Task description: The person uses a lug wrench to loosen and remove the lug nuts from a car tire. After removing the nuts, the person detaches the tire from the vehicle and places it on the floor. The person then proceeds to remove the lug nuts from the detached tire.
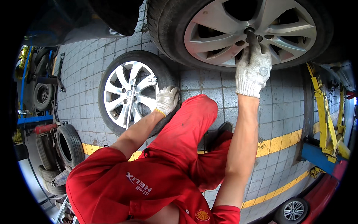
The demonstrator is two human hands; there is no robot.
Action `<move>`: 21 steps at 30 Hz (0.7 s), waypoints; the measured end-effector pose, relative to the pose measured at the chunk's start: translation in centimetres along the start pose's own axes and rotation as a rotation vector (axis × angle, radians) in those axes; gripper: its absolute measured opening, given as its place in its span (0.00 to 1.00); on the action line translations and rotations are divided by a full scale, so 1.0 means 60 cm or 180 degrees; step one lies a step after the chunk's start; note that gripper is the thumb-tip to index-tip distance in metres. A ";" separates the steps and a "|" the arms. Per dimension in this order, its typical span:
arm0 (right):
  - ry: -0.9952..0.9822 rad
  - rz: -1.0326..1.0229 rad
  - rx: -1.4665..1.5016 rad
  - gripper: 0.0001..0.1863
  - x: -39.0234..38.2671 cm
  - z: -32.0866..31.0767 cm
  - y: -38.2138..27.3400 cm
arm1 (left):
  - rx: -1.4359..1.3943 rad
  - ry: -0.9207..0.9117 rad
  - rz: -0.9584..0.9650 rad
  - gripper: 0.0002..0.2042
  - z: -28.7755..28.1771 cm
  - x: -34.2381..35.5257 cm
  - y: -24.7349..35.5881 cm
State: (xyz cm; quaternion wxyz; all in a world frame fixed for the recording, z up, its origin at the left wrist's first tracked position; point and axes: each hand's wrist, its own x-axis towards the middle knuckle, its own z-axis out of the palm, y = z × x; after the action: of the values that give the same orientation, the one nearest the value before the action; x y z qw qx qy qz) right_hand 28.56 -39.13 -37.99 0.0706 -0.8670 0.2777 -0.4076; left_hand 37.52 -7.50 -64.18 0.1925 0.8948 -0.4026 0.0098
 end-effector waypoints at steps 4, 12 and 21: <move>-0.0115 0.1391 0.1964 0.24 -0.006 0.013 -0.006 | -0.0029 -0.0002 0.0040 0.14 0.001 -0.005 -0.003; 0.0077 -0.0091 0.0351 0.23 -0.007 0.019 0.017 | -0.0124 -0.0108 0.0108 0.15 -0.006 -0.003 -0.008; 0.0267 -0.0828 -0.0263 0.24 -0.002 0.015 0.024 | -0.0096 -0.0181 0.0031 0.14 0.004 -0.004 -0.014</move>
State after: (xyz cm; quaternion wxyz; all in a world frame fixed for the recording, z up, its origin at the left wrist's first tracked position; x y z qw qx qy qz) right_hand 28.57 -40.39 -39.16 -0.0302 -0.8801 0.1822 -0.4374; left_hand 37.90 -6.91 -64.70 0.1944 0.8898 -0.4124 -0.0208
